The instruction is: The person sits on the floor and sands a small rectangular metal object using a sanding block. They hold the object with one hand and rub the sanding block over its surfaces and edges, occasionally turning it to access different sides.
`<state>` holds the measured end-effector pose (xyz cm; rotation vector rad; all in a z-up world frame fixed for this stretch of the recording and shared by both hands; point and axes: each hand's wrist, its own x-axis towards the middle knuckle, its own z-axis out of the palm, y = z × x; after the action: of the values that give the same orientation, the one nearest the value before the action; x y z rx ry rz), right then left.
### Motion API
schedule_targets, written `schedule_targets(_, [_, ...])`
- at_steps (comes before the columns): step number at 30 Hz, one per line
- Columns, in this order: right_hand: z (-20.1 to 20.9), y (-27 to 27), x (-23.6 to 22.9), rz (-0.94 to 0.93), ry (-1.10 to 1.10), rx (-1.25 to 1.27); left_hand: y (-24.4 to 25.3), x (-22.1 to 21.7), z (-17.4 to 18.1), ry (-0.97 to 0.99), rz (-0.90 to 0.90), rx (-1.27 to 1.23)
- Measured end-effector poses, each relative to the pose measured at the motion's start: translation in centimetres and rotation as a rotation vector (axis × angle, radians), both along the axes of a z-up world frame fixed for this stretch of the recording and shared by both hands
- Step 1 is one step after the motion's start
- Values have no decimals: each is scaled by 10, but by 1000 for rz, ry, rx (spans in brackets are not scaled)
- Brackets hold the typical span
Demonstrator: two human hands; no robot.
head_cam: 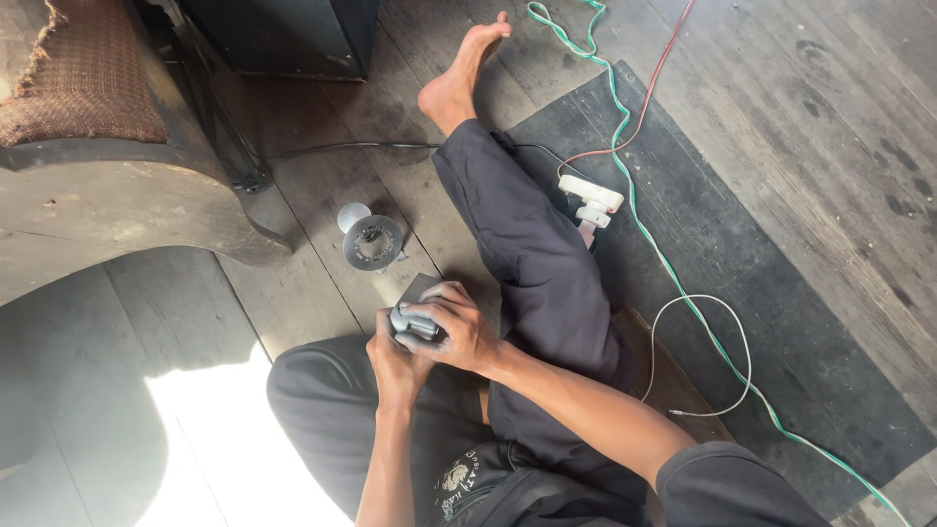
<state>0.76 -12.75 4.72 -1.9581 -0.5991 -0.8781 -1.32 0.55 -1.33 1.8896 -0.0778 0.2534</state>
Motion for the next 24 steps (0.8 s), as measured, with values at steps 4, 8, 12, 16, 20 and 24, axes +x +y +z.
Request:
schedule_targets(4, [-16,-4,1,-10,-9,-3,-1,1,-5,-10,2,15])
schedule_targets(8, [-10,-3,-2,-2,10,-28,-2,0,-1,0,-5,27])
schedule_targets(12, [2,-2,-2,53,60,-33,0,0,4,4,-9,28])
schedule_targets(16, [-11,-3,2,-7,0,-23,0,0,-5,19,-9,23])
schedule_targets(20, [-13,-7,2,5,-31,-14,-5,-4,3,-13,27,59])
schedule_targets(24, [-2,-6,-2,52,111,-105,-3,-4,-15,-32,9,36])
